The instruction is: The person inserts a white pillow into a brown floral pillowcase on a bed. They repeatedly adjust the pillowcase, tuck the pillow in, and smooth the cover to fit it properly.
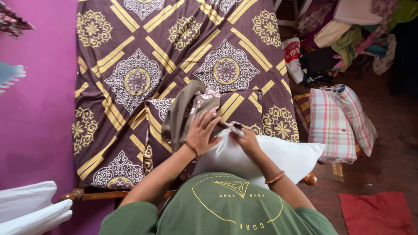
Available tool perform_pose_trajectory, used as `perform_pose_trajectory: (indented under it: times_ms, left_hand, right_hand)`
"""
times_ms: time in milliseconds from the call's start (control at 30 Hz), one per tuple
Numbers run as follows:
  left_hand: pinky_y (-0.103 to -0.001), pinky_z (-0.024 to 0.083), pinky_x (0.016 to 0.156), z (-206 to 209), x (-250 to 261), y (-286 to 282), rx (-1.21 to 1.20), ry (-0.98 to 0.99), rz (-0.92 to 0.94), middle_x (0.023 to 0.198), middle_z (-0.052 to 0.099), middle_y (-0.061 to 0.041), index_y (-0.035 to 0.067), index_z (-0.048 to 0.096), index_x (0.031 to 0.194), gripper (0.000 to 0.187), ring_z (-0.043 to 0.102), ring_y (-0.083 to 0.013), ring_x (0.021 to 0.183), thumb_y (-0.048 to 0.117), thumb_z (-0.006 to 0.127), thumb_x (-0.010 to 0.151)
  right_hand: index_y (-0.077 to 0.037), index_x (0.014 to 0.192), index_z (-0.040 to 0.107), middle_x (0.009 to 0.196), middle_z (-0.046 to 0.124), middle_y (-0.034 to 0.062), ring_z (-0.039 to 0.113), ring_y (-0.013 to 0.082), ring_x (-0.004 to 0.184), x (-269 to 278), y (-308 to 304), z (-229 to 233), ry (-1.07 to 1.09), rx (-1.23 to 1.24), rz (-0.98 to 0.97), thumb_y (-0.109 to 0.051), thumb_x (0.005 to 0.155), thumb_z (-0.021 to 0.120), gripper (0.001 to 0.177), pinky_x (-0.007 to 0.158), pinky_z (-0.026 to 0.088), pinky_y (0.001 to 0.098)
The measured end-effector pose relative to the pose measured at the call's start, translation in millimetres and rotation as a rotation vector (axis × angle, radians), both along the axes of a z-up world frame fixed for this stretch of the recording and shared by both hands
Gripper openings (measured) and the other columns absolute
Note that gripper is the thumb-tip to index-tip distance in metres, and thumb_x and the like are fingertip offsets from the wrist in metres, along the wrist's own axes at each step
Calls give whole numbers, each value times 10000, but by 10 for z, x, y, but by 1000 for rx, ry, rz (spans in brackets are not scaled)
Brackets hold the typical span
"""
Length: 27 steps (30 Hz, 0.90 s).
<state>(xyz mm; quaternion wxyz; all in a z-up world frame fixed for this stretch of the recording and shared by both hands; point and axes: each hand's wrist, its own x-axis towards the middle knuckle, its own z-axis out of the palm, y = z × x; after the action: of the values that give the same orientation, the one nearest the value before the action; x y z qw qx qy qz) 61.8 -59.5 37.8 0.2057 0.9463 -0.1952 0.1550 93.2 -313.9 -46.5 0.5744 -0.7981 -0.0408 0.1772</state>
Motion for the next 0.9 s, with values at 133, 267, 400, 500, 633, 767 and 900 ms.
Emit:
perform_pose_trajectory:
  times_ms: [133, 267, 400, 500, 633, 767, 900]
  left_hand:
    - [-503, 291, 1200, -64, -576, 173, -413, 241, 82, 1648, 304, -205, 136, 306, 1593, 867, 309, -387, 1506, 510, 683, 909]
    - [-484, 341, 1189, -152, -875, 334, -514, 272, 162, 1651, 324, -187, 120, 305, 1593, 877, 374, -387, 1487, 494, 692, 901]
    - [-478, 345, 1181, -183, -911, 472, -522, 358, 208, 1643, 294, -204, 91, 279, 1587, 844, 342, -384, 1492, 457, 674, 938]
    - [-477, 370, 1154, -220, -847, 549, -543, 386, 195, 1596, 373, -214, 83, 401, 1523, 728, 391, -392, 1458, 394, 699, 936]
    - [-377, 546, 1019, -462, -883, 566, -619, 729, 191, 1358, 659, -139, 111, 577, 1392, 567, 683, -273, 1209, 389, 681, 909]
    - [-356, 579, 897, -858, -997, 528, -676, 1039, -68, 1232, 698, -110, 103, 590, 1338, 519, 701, -231, 1085, 325, 707, 884]
    - [-358, 572, 815, -613, -1084, 613, -478, 905, -202, 1017, 758, -98, 67, 721, 1093, 296, 723, -262, 906, 303, 701, 916]
  right_hand:
    - [-36, 1036, 756, 796, 706, -1, 607, 73, 703, 17, -278, 83, -123, 130, -99, -155, 898, 682, 197, 631, 496, 259]
    - [-32, 1019, 734, 821, 722, 13, 644, 90, 701, 21, -574, 907, -159, 49, -338, -205, 929, 711, 196, 613, 531, 278]
    - [-55, 1032, 723, 873, 718, 46, 654, 155, 763, 52, -750, 1825, -452, -24, -424, -209, 913, 703, 195, 672, 532, 340]
    - [-72, 1041, 715, 913, 714, 70, 661, 203, 809, -70, -724, 2119, -743, -280, -318, -211, 901, 697, 198, 715, 532, 387]
    - [-95, 1054, 703, 965, 710, 102, 671, 267, 870, -301, -205, 1483, -881, -746, 91, -215, 886, 689, 207, 774, 533, 449]
    - [-136, 1008, 722, 955, 730, 97, 692, 273, 860, -661, 782, 110, -800, -995, 524, -270, 839, 641, 230, 718, 533, 471]
    - [-106, 1082, 711, 985, 730, 126, 687, 303, 869, -835, 1000, -752, -506, -784, 830, -299, 898, 632, 279, 725, 535, 439]
